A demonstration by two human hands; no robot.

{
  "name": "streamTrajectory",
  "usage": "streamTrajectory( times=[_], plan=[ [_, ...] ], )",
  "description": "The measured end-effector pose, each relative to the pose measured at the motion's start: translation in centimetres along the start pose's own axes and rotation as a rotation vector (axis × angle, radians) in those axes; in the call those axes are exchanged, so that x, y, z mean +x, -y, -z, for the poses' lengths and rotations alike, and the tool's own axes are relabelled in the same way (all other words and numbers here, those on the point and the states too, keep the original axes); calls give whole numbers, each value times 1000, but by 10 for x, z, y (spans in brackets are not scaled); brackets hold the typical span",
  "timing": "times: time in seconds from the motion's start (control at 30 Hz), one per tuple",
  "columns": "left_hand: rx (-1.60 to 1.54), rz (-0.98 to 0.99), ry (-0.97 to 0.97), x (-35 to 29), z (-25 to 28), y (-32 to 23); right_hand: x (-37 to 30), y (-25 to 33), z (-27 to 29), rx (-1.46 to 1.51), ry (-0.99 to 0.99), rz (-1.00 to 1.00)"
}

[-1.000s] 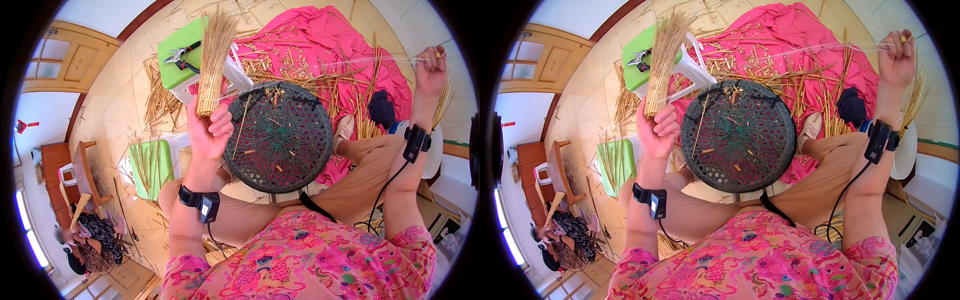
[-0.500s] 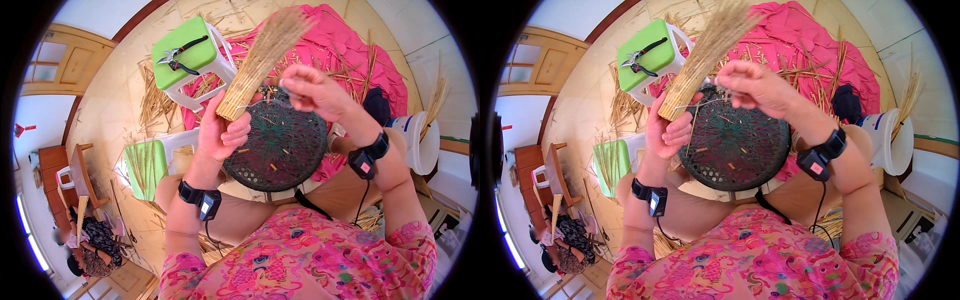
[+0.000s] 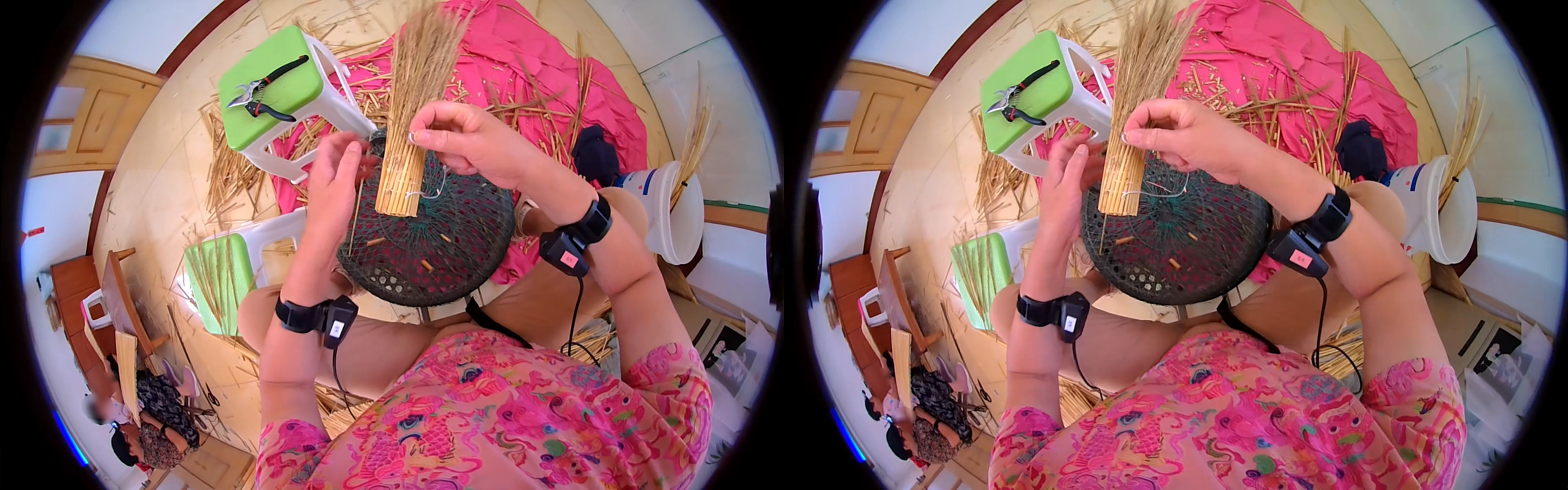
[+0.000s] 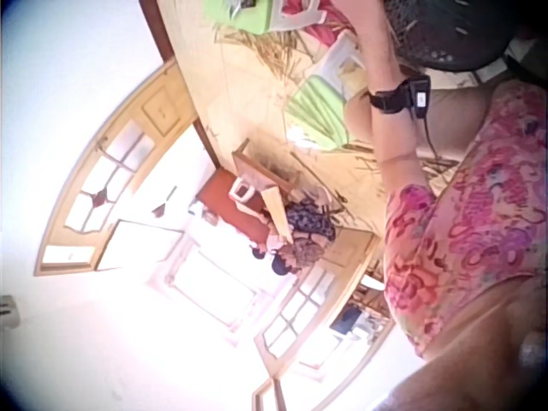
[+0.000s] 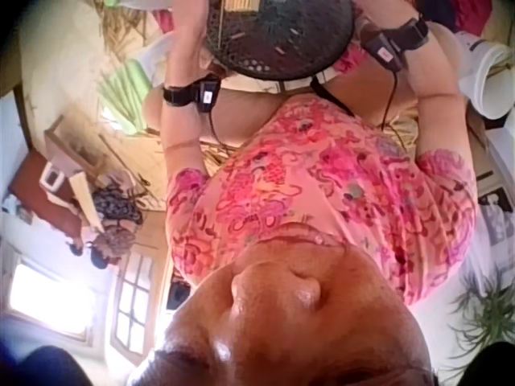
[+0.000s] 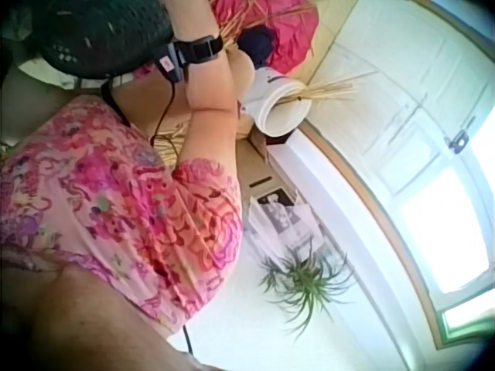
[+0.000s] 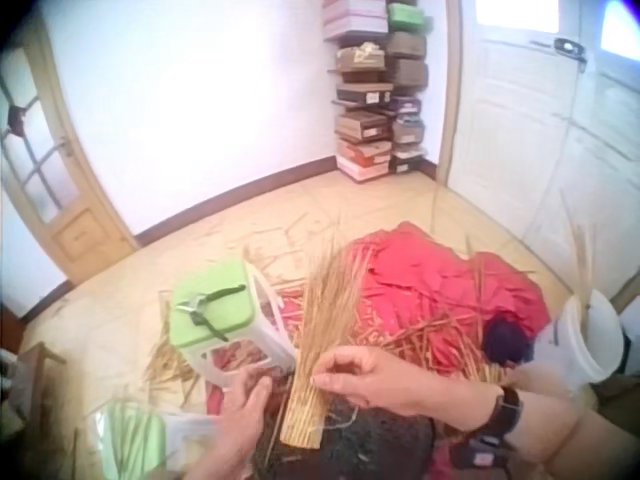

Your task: The person trims a bundle of small bamboo sticks using shears and then ties the bundle together with thin wire by hand while sitting on the floor.

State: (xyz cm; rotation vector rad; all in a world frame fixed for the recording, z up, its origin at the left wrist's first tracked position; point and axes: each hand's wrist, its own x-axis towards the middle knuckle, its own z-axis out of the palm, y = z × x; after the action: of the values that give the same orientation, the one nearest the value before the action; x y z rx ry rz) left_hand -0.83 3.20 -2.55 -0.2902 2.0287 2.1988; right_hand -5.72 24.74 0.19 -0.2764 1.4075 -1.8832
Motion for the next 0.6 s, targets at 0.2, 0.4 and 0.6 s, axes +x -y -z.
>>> streamTrajectory(
  times=[0.2,0.4,0.6],
  plan=[
    [776,-698,-110,-1,-2,5,0,1,2,373,-9,-25],
    [374,-773,2,-10,-21,7,0,-16,-22,596,-65,68],
    [18,-530,72,-8,-3,-9,-10,-11,-29,460,2,-17]
  ],
)
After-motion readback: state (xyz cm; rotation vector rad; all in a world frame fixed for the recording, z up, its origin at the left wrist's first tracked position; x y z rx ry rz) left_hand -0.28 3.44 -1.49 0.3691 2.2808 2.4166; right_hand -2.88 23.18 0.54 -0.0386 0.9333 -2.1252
